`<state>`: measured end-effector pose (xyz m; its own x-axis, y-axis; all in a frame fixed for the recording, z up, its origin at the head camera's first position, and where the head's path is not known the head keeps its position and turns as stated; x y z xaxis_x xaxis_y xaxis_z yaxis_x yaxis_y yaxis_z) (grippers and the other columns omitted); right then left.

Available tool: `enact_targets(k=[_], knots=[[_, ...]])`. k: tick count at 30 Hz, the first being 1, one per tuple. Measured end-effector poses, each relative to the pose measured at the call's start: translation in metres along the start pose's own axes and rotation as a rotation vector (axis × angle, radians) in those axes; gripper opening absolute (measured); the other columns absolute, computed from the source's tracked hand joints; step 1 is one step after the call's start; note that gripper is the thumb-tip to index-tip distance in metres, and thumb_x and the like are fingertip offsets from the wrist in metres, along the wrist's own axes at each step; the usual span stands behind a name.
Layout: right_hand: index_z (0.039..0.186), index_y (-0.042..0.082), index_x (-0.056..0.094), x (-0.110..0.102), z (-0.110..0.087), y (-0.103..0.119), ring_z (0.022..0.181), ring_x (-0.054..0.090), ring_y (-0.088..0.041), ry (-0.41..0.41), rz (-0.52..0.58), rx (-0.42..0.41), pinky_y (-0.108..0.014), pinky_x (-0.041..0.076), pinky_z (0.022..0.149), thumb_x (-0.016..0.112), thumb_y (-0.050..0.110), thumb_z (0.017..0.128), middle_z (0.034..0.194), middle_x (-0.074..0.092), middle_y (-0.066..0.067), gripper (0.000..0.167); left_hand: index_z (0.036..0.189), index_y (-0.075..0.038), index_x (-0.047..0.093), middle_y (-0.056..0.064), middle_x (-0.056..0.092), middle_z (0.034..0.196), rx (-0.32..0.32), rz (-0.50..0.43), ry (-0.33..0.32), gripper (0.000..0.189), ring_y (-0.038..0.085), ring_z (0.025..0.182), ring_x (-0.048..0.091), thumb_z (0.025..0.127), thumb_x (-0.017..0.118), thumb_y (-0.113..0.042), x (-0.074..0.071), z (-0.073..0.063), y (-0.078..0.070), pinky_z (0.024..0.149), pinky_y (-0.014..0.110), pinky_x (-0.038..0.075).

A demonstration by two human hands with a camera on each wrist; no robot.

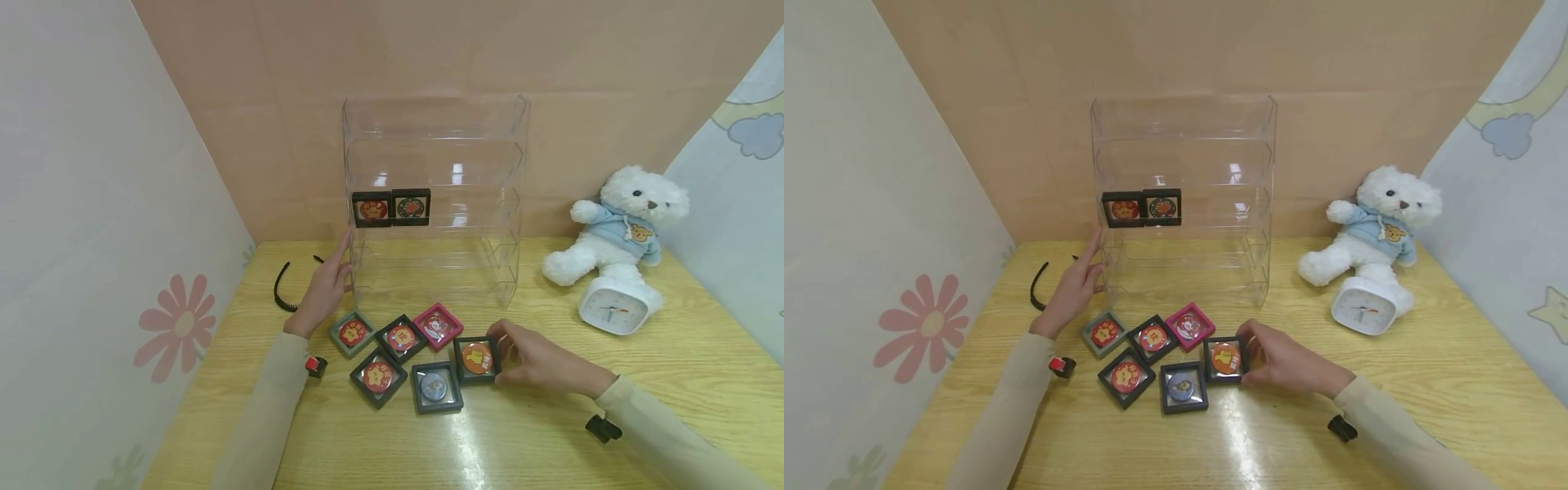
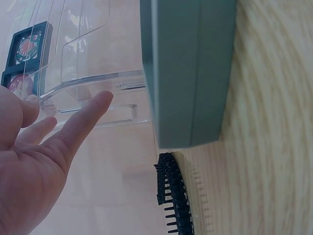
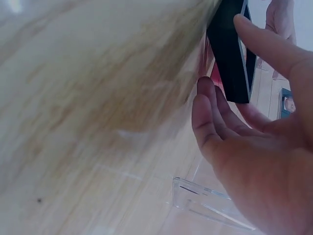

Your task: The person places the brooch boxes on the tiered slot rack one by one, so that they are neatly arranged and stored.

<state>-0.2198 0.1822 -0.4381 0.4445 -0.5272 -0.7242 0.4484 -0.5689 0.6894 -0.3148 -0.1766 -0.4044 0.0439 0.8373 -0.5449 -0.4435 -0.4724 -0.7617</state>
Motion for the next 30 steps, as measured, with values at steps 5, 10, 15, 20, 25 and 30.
enact_targets(k=[5, 10, 15, 20, 25, 30], knots=[[0.124, 0.003, 0.051, -0.0029, 0.0015, 0.0004, 0.092, 0.063, -0.020, -0.029, -0.009, 0.002, -0.032, 0.058, 0.076, 0.091, 0.017, 0.074, 0.109, 0.064, -0.004, 0.065, 0.164, -0.035, 0.007, -0.003, 0.016, 0.167, 0.008, 0.001, 0.004, 0.072, 0.040, 0.126, 0.054, 0.108, 0.041, -0.006, 0.0007, 0.0002, -0.0011, 0.076, 0.030, 0.063], [0.123, 0.001, 0.051, -0.0039, 0.0020, -0.0007, 0.091, 0.064, -0.019, -0.029, 0.011, 0.013, -0.032, 0.058, 0.077, 0.092, 0.014, 0.073, 0.108, 0.065, -0.005, 0.066, 0.164, -0.036, 0.007, -0.003, 0.015, 0.167, 0.000, -0.001, 0.004, 0.072, 0.039, 0.127, 0.054, 0.108, 0.041, -0.006, 0.0004, -0.0003, -0.0011, 0.077, 0.031, 0.063], [0.122, 0.000, 0.051, -0.0048, 0.0020, -0.0010, 0.089, 0.066, -0.015, -0.030, 0.032, 0.003, -0.031, 0.059, 0.076, 0.090, 0.013, 0.076, 0.107, 0.068, -0.006, 0.062, 0.164, -0.038, 0.006, -0.004, 0.014, 0.167, -0.016, -0.008, 0.009, 0.073, 0.036, 0.128, 0.054, 0.108, 0.041, -0.006, 0.0002, -0.0010, -0.0005, 0.078, 0.030, 0.062], [0.120, -0.002, 0.051, -0.0062, 0.0010, -0.0002, 0.088, 0.068, -0.017, -0.037, 0.072, -0.034, -0.031, 0.060, 0.075, 0.086, 0.009, 0.082, 0.106, 0.069, -0.010, 0.053, 0.163, -0.039, 0.006, -0.003, 0.014, 0.167, -0.013, -0.005, 0.010, 0.073, 0.036, 0.126, 0.055, 0.108, 0.041, -0.006, 0.0006, -0.0004, 0.0000, 0.077, 0.031, 0.063], [0.118, 0.001, 0.054, -0.0073, -0.0009, 0.0021, 0.095, 0.071, -0.020, -0.062, 0.104, -0.045, -0.030, 0.061, 0.079, 0.078, 0.008, 0.089, 0.112, 0.066, -0.012, 0.038, 0.163, -0.040, 0.006, -0.001, 0.015, 0.167, -0.011, 0.006, 0.006, 0.073, 0.037, 0.125, 0.056, 0.108, 0.041, -0.006, 0.0007, 0.0002, 0.0008, 0.077, 0.031, 0.063], [0.116, 0.006, 0.057, -0.0100, -0.0033, 0.0060, 0.097, 0.071, -0.022, -0.091, 0.082, -0.057, -0.030, 0.062, 0.078, 0.070, 0.009, 0.097, 0.114, 0.066, -0.011, 0.024, 0.163, -0.040, 0.006, -0.003, 0.015, 0.167, -0.015, 0.004, 0.005, 0.074, 0.036, 0.125, 0.056, 0.108, 0.040, -0.006, 0.0011, 0.0000, 0.0023, 0.078, 0.031, 0.062]])
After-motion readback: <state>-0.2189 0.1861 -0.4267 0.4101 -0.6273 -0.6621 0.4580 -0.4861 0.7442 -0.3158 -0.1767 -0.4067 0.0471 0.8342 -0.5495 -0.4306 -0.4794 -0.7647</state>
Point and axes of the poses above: each hand's wrist, its own z-axis towards the middle knuckle, its own x-axis out of the palm, y = z × x, the point moved 6 cm from there along z, towards the middle knuckle
